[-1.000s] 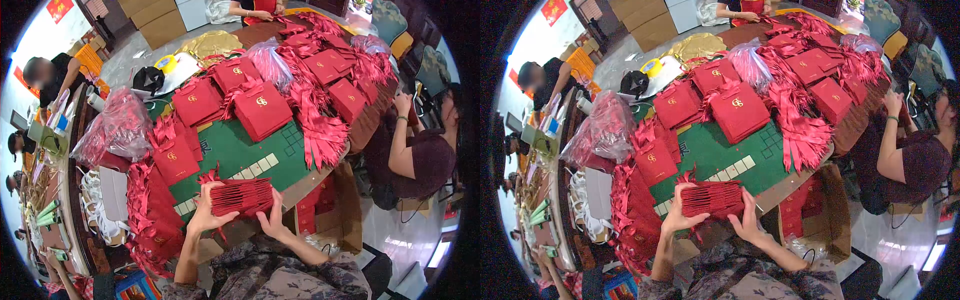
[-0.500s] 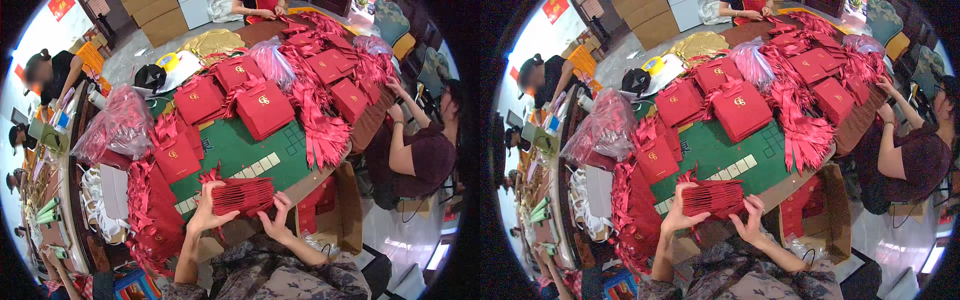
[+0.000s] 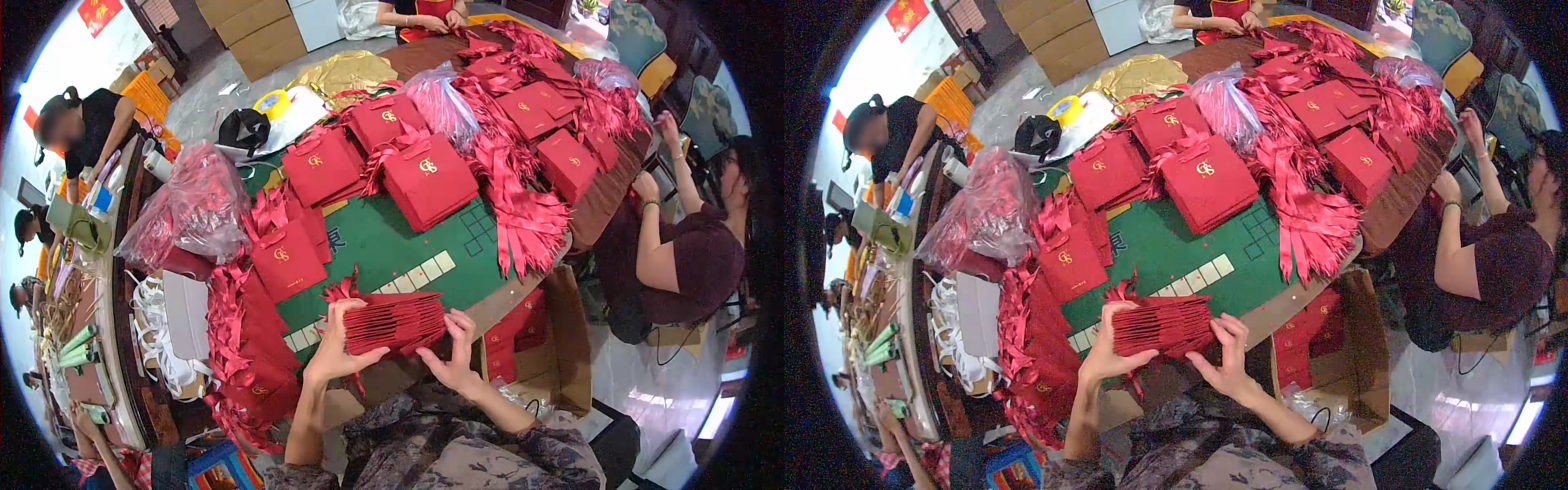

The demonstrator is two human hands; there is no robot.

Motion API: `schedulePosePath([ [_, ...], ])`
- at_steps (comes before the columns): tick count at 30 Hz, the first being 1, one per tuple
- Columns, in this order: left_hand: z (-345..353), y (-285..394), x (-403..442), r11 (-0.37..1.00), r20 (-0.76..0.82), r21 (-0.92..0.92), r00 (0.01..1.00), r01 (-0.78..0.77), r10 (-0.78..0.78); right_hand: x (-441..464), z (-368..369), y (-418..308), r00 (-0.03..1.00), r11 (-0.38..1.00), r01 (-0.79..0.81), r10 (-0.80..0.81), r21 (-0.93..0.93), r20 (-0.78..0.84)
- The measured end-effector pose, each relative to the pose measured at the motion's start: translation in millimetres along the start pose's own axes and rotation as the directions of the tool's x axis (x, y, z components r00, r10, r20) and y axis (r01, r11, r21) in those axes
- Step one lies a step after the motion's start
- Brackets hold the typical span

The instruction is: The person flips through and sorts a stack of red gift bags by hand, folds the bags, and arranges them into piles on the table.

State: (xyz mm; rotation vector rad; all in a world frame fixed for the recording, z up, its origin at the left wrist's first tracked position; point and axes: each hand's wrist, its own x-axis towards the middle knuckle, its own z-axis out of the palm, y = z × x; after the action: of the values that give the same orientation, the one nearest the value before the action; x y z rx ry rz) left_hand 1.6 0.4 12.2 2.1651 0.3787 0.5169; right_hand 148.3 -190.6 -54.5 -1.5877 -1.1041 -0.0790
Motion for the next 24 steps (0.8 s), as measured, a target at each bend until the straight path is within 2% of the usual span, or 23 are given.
schedulePosePath([
  [6,-1,2,0,1.000,-0.007,0.023,1.000,-0.009,0.009,10,-3,0,1.000,0.999,0.012,-0.012,0.042,-0.007],
  [8,-1,3,1,0.999,0.006,0.043,1.000,-0.017,0.017,15,-7,-4,0.997,1.000,-0.010,0.011,-0.016,0.075],
  [15,-1,3,0,1.000,0.000,-0.006,1.000,0.001,-0.001,15,-7,-1,0.995,1.000,-0.001,0.002,-0.011,0.102],
  [17,-1,4,1,1.000,-0.008,0.001,1.000,-0.008,0.008,17,-8,-1,0.989,0.998,-0.063,0.059,0.024,0.135],
  [20,0,1,0,0.999,0.005,-0.035,0.999,0.032,-0.032,21,-11,1,0.982,0.997,-0.067,0.059,0.043,0.177],
  [24,-1,0,0,0.999,-0.017,0.027,1.000,-0.020,0.021,33,-17,-7,0.985,0.992,-0.115,0.107,0.051,0.133],
])
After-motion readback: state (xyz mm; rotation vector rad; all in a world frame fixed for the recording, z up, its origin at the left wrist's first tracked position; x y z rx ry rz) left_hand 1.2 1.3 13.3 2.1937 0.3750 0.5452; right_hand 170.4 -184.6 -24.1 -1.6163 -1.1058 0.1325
